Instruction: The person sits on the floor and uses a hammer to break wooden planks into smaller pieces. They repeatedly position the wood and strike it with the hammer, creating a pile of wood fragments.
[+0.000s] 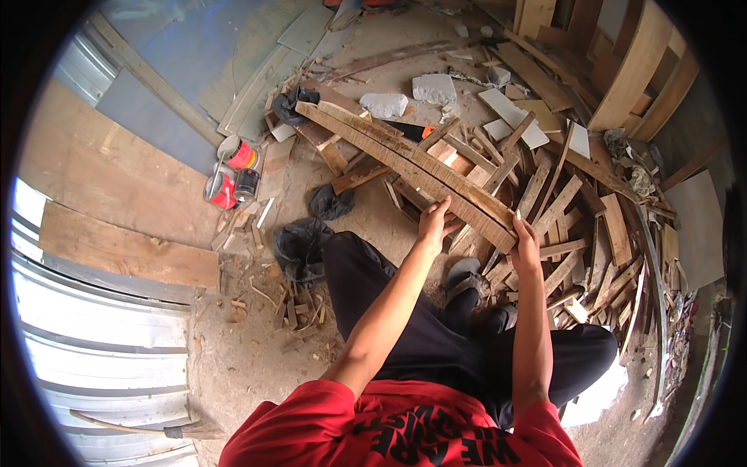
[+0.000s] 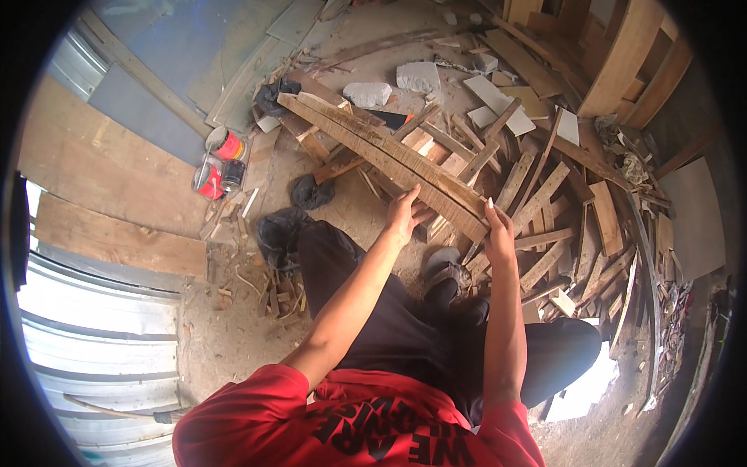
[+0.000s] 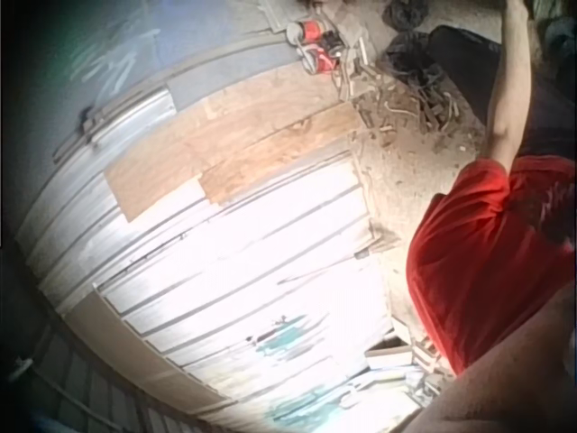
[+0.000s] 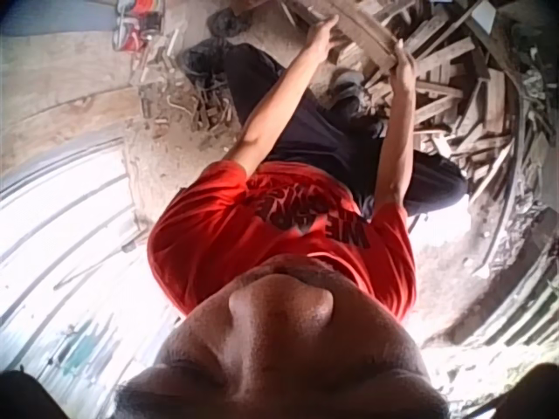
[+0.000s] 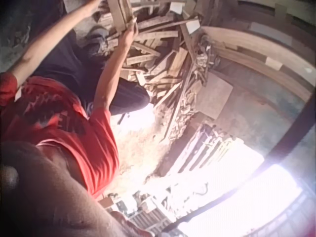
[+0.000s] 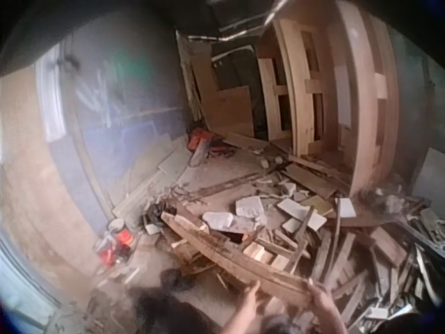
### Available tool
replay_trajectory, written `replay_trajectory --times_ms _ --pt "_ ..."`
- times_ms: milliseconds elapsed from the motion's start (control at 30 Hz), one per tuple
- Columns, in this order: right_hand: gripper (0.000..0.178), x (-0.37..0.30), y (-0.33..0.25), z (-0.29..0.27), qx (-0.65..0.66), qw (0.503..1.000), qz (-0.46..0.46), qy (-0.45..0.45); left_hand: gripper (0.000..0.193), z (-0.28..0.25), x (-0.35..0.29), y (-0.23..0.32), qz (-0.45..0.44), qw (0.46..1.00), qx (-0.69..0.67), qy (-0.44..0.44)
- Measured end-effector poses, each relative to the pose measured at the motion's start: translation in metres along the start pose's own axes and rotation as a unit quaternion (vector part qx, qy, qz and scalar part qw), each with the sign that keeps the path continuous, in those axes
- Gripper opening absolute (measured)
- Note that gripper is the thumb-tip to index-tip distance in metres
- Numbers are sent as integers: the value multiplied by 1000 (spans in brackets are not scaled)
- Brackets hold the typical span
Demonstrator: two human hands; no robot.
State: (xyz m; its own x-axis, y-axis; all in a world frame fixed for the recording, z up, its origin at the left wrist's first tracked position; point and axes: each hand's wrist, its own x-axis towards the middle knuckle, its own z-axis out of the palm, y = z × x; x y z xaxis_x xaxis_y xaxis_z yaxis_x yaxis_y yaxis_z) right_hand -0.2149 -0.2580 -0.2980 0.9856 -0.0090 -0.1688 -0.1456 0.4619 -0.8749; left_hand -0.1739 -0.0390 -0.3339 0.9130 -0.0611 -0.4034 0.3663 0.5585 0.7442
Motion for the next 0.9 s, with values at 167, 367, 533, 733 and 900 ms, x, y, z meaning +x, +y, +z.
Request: replay_trajectory --times_ms 167,367,533,733,900 --pt "40 3 2 0 -1 1000 1 -5 66 -5 4 0 7 1000 9 11" --pt "40 9 11 -12 5 999 15 28 67 -1 0 1 12 1000 21 12" --pt "41 7 11 -5 29 999 21 34 65 0 -3 3 12 999 26 24" --pt "53 9 17 -14 23 999 25 29 62 -1 -2 2 4 1000 12 6" --pt "48 4 11 -8 1 1000 14 17 63 -4 -3 0 -2 1000 -12 4"
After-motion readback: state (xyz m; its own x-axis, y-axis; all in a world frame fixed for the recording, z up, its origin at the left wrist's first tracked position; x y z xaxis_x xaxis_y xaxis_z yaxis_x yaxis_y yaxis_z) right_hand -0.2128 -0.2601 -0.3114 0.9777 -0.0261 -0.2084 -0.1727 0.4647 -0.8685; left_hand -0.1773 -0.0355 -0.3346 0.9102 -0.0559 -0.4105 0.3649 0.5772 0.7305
